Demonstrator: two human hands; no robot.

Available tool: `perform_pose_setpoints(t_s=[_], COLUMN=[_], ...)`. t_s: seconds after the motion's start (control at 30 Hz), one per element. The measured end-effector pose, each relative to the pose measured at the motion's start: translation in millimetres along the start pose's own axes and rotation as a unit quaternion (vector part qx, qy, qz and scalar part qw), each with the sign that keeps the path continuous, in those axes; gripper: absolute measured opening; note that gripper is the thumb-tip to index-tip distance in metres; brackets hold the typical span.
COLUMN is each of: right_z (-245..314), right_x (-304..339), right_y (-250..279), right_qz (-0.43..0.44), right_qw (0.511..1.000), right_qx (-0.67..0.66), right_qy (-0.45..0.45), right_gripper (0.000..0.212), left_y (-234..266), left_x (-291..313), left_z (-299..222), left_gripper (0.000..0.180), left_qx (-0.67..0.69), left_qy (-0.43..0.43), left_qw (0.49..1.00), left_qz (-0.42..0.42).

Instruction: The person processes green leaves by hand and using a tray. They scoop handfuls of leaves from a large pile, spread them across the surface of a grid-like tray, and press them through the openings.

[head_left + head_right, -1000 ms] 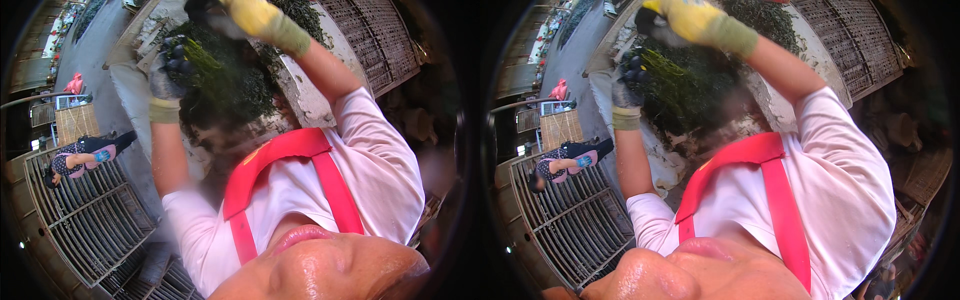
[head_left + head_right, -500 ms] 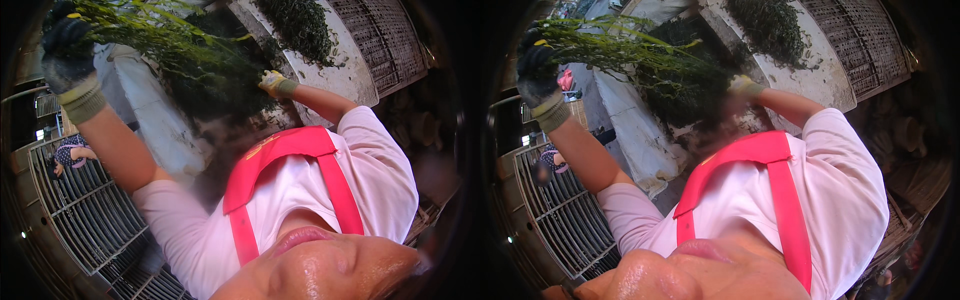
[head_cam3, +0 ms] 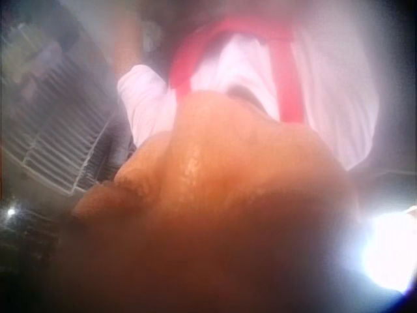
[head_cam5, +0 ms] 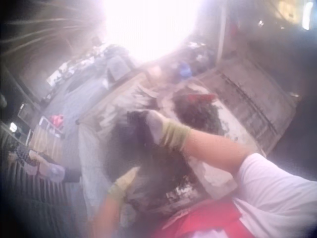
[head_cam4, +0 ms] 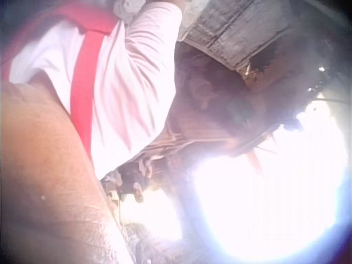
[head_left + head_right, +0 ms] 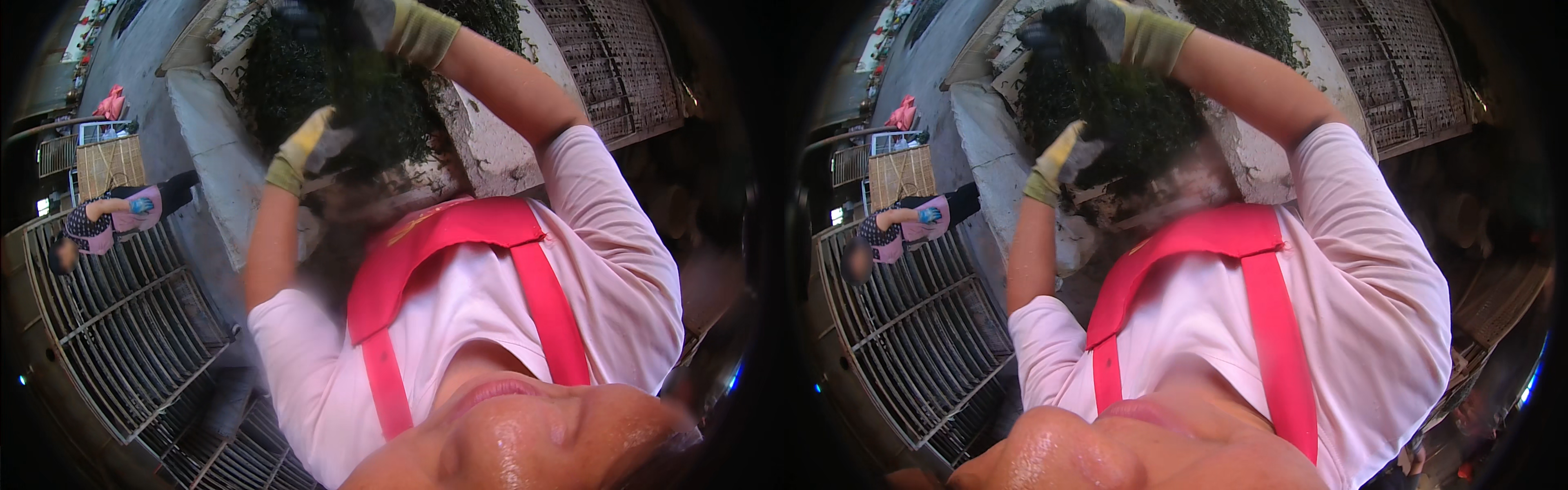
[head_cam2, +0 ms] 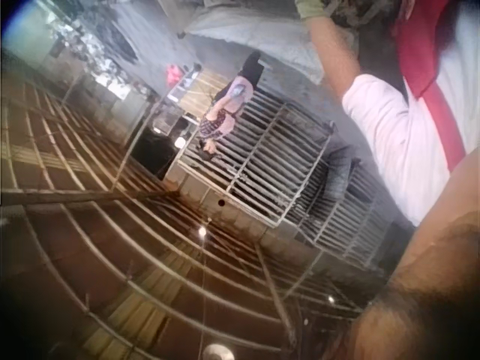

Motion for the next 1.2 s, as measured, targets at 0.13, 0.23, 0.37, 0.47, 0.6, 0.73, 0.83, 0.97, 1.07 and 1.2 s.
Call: perform_pose_setpoints(t_s=[0.13,0.23,0.37,0.47,0.6,0.73,0.83,0.97,1.07,1.2], right_z=[105.8,86.6,-21.8,54.0,86.8,184.4,239.3,240.2,198.9,182.5], right_x=[19.5,43.2,77.0,95.3,135.5,193.3,273.3,324.5,358.5,399.5], right_y=[-95.5,-56.5,55.2,-9.8,11.1,12.4,35.1,65.0,97.8,115.3], right_qz=[0.352,0.022,-0.138,-0.006,0.029,-0.028,-0.142,-0.172,-0.190,-0.236], right_qw=[0.916,0.968,0.868,0.747,0.937,0.918,0.908,0.936,0.967,0.946], right_qx=[-0.186,0.242,0.464,0.630,0.347,0.392,0.394,0.300,0.143,0.220], right_qy=[0.040,0.067,-0.112,0.212,0.027,0.062,-0.011,-0.065,-0.091,0.011], right_gripper=[0.029,0.033,0.038,0.040,0.046,0.046,0.046,0.045,0.045,0.039], left_y=[16.6,33.7,-18.3,-38.4,-95.8,-25.5,-60.8,-110.8,-251.5,-360.5], left_x=[-70.2,-47.2,16.2,5.9,-50.1,-190.0,-150.3,-112.8,-32.0,-71.5], left_z=[32.7,35.9,-105.1,-139.1,-85.6,8.0,5.1,-34.6,-30.8,29.8], left_gripper=[0.032,0.026,0.031,0.042,0.031,0.024,0.027,0.022,0.023,0.021], left_qx=[-0.345,-0.085,-0.089,0.018,-0.156,-0.228,-0.408,-0.306,-0.122,0.027], left_qy=[-0.231,-0.106,-0.427,-0.428,-0.339,-0.089,-0.038,-0.287,-0.271,-0.312], left_qw=[0.902,0.991,0.897,0.884,0.900,0.960,0.911,0.905,0.920,0.927], left_qz=[0.121,0.012,0.072,0.185,0.224,0.139,0.051,0.073,0.258,0.205])
Point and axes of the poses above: each hand's wrist, its own x-axis away from the middle knuckle, its own y-axis out of the back of the hand, z = x × y, the point moved 10 cm from there along -x, towards the middle knuckle, and after that the axes turned 13 degrees about x, right-handed, at the moved point
